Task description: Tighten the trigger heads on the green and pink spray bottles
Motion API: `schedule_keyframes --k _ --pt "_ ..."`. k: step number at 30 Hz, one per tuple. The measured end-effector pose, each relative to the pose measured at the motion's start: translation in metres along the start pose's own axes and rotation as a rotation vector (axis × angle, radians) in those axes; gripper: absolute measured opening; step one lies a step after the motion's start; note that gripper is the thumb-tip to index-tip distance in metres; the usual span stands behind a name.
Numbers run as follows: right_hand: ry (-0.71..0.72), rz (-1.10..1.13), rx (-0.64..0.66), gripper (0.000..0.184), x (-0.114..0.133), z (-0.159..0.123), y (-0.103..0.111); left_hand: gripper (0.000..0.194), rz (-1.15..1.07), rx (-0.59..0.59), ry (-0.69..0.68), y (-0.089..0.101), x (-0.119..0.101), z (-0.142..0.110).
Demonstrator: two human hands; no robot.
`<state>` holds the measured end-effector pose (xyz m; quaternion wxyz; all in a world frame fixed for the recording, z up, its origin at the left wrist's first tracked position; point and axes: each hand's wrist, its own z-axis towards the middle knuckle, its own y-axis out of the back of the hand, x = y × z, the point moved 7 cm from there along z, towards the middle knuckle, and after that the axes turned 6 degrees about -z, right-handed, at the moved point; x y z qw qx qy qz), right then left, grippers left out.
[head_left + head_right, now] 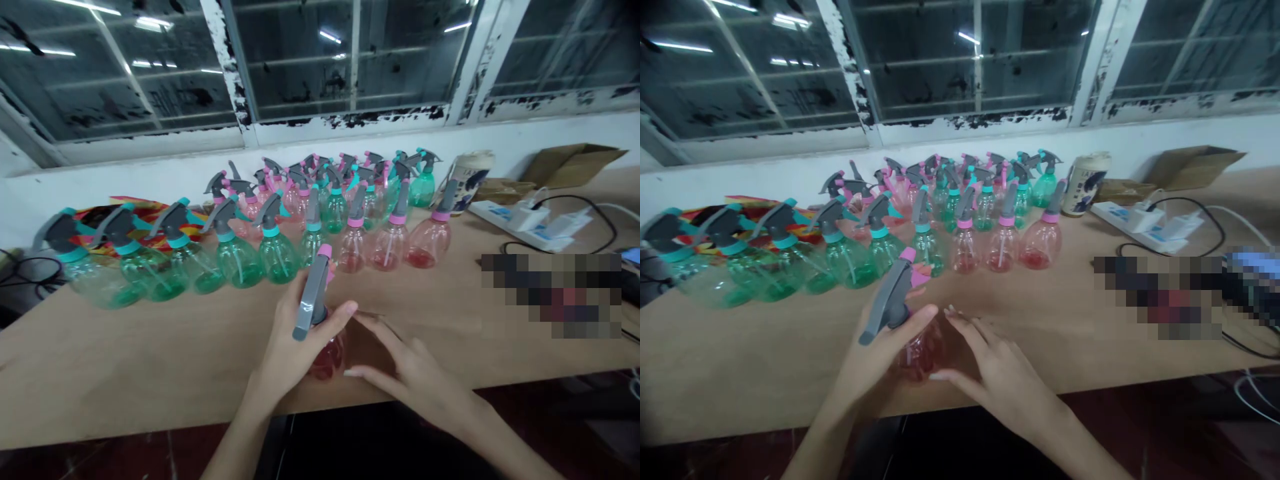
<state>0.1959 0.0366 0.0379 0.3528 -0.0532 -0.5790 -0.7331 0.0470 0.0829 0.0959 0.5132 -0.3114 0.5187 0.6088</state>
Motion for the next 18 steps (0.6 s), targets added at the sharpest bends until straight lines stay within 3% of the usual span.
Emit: schedule_keyframes --k 8,13,18 --pt "-0.017 0.019 -0.082 0.068 0.008 -0.001 0.024 0.056 -0.066 0.154 -0.070 -0.048 -0.010 0.003" --pt "-0.018 0.009 -0.160 0.066 -0.003 -0.007 0.037 0.074 -0.086 0.245 -0.095 -0.075 -0.019 0.006" --pt "-0.084 0.035 -0.107 0.053 -0.021 -0.016 0.053 0.091 -0.120 0.349 -0.112 -0.098 -0.025 0.006"
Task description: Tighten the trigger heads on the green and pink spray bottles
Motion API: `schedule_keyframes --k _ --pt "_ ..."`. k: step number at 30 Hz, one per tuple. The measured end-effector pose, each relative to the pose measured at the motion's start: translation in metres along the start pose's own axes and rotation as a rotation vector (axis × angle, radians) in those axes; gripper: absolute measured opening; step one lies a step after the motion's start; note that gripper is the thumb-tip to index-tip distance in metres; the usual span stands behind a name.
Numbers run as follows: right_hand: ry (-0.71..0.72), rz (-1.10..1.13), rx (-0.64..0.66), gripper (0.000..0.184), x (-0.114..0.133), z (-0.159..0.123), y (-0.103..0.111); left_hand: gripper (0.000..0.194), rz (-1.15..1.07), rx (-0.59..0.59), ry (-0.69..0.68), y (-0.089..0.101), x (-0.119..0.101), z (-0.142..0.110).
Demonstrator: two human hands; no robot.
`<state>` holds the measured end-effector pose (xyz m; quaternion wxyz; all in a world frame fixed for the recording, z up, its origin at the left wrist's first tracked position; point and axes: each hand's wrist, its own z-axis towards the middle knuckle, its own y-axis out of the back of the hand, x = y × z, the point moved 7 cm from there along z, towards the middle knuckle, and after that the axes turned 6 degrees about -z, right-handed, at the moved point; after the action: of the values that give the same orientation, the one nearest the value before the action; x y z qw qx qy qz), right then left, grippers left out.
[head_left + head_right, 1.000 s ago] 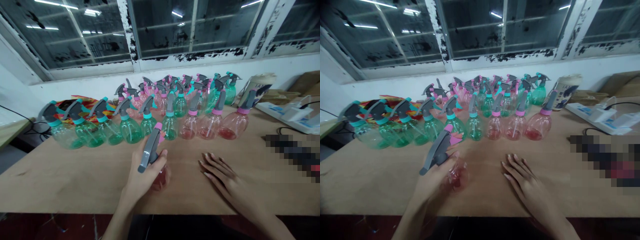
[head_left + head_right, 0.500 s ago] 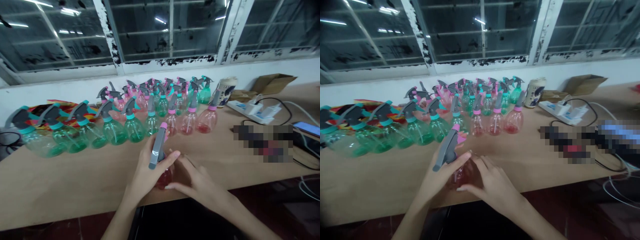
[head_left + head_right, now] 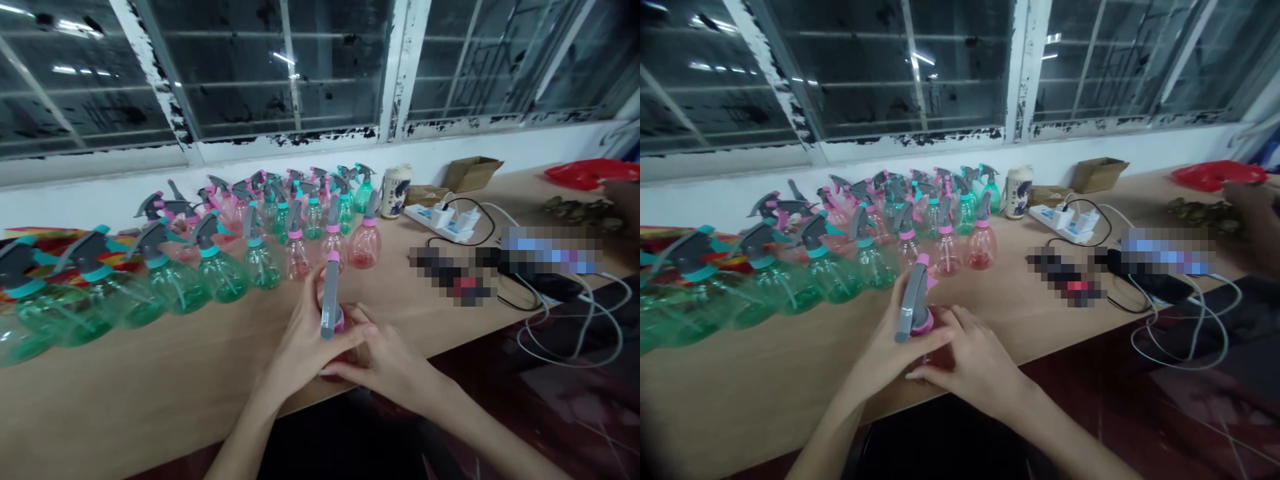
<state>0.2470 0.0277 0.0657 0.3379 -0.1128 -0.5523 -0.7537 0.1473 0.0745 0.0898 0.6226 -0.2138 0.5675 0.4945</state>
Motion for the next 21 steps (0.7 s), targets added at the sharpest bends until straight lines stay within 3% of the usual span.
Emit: schedule_keyframes --k 6,15,21 --pt "-0.074 -0.060 -0.007 0.044 -0.037 -0.015 0.028 0.099 -0.042 0.074 0.057 -0.017 0.023 -0.005" --pt "-0.254 -0.267 -0.229 0.070 -0.137 -0.015 0.079 0.060 0.011 -0.084 0.113 0.007 0.071 -0.042" --pt "-0.333 -0.381 -0.157 0.059 -0.176 0.013 0.105 0.040 0.009 -0.214 0.165 0.024 0.078 -0.059"
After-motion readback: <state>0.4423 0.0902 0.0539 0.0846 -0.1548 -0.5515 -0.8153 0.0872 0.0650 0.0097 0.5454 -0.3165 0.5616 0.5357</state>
